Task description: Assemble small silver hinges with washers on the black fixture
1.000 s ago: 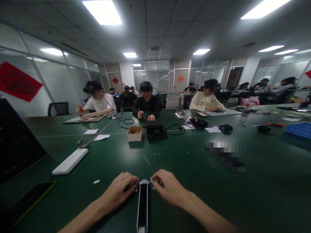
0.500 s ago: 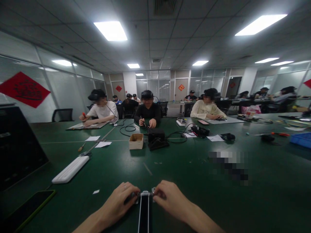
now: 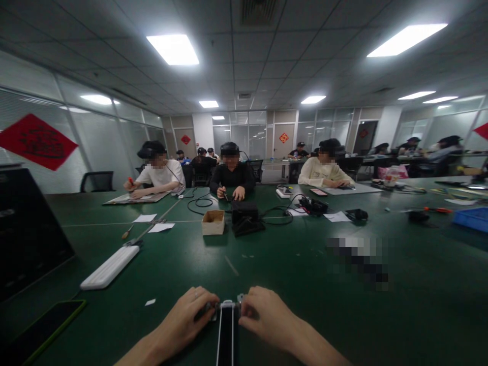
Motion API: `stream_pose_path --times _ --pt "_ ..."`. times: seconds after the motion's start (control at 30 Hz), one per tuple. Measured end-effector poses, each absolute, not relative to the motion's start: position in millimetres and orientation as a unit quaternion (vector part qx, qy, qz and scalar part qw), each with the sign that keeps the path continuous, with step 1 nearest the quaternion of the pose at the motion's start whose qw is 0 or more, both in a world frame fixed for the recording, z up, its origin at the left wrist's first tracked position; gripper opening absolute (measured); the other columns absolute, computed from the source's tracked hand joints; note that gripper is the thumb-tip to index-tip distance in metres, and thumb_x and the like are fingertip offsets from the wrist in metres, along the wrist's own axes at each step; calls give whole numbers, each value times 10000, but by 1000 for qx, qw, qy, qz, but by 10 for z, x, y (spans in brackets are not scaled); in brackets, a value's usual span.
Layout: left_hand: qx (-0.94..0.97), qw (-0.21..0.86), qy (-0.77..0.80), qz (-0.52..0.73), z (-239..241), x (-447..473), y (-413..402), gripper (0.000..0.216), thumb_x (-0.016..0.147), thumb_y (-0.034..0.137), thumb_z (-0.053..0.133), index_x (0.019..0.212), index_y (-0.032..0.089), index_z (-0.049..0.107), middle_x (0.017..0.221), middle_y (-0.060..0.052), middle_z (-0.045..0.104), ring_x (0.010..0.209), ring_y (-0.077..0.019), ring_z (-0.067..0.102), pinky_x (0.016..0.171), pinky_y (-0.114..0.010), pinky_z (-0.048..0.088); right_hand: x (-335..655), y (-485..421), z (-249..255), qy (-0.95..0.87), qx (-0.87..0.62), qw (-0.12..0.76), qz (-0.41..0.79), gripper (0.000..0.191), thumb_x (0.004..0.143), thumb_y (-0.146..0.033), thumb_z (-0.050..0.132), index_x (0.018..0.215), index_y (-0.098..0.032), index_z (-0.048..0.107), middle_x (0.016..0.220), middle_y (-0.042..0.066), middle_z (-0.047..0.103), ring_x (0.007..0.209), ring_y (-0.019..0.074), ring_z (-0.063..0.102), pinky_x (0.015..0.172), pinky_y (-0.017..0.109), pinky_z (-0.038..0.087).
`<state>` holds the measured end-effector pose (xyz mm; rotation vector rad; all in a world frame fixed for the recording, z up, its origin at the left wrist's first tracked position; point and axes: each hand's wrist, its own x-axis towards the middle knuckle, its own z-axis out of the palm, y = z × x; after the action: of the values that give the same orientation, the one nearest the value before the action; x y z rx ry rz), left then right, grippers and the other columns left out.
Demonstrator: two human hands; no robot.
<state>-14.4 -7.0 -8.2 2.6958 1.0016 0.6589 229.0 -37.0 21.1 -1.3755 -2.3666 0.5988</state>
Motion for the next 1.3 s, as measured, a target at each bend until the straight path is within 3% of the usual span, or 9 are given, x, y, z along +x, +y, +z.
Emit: stream_pose_path --times 0.23,0.43,0.73,0.97,1.13,1.3 --pt "911 93 336 222 -75 -144 -59 213 872 69 521 1018 215 574 951 -27 653 851 -191 582 754 -302 423 2337 -387 314 -829 -483 132 251 80 804 -230 671 852 -171 649 891 30 637 802 161 575 701 244 422" --pt "909 94 337 225 -83 -155 -52 219 871 74 521 1026 219 575 963 -26 653 856 -187 579 747 -294 427 2361 -394 308 -838 -470 152 232 110 782 -130 587 876 -163 633 892 34 626 786 154 564 709 251 437" --pt "916 94 325 215 -14 -121 -61 187 884 85 507 1012 204 575 944 -32 661 846 -187 594 754 -310 436 2452 -317 196 -843 -437 210 233 256 952 -195 412 1109 -151 608 1080 92 578 985 179 563 879 300 460" --pt "916 95 327 214 -39 -123 -40 168 896 112 500 1012 199 584 950 -32 662 850 -186 590 757 -313 442 2461 -308 133 -832 -449 218 243 213 955 -225 436 1043 -161 619 1021 67 581 910 166 568 804 293 478" --pt "916 97 326 212 -14 -119 -52 177 896 121 484 1019 203 580 940 -31 658 845 -183 587 748 -306 442 2424 -300 80 -814 -466 232 260 148 894 -234 561 996 -157 636 917 31 609 752 132 555 656 244 467" --pt "917 98 326 206 7 -121 -66 172 894 119 487 1013 203 578 947 -32 659 853 -184 588 753 -307 443 2376 -328 107 -803 -483 244 251 177 881 -203 572 1033 -148 642 897 30 632 740 128 558 661 243 471"
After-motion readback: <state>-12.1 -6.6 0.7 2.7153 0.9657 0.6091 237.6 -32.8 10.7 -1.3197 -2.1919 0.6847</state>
